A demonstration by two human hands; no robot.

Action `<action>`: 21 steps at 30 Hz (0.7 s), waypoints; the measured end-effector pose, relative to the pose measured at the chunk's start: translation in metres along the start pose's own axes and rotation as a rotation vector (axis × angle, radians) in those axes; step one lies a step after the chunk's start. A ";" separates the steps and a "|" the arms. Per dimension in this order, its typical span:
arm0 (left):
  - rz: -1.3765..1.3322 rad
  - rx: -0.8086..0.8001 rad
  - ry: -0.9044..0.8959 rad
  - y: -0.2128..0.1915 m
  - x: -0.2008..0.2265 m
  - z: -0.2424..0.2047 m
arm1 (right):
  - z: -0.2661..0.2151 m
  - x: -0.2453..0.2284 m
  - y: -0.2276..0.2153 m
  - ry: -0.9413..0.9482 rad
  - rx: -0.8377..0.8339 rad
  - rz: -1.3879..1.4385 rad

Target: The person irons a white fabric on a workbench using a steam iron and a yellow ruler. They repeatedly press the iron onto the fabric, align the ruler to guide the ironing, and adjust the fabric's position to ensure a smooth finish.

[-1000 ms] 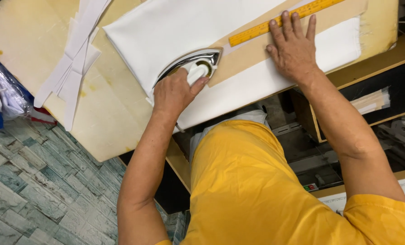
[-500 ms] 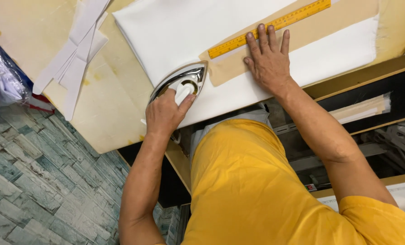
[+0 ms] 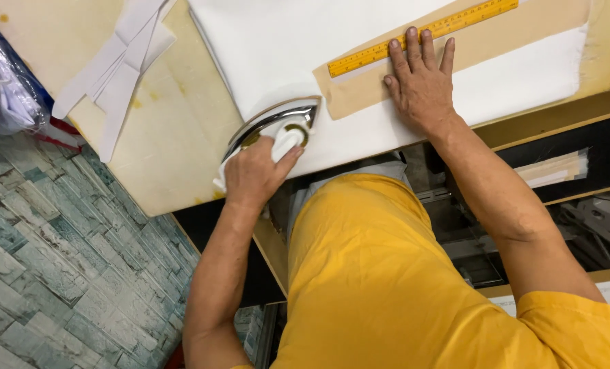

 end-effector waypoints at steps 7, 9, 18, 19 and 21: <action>0.118 0.142 0.058 0.030 0.032 0.029 | 0.000 0.004 -0.015 -0.009 0.018 0.121; 0.090 0.112 -0.004 0.036 0.024 0.028 | -0.001 0.016 -0.016 0.008 -0.005 0.097; -0.050 -0.043 -0.140 0.017 0.021 0.005 | -0.001 0.018 -0.024 0.012 0.038 0.117; -0.095 -0.097 -0.178 0.013 0.019 -0.001 | -0.003 0.016 -0.023 -0.004 0.044 0.115; -0.124 -0.058 -0.199 0.013 0.003 -0.018 | -0.002 -0.001 -0.025 0.072 -0.115 0.073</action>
Point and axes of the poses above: each hand's wrist, its own z-axis towards the middle knuckle, its own y-axis out of the palm, x = y × z, the point moved 4 cm from there along z, towards the middle knuckle, and after that the axes turned 9 degrees about y, right-handed, at the moved point
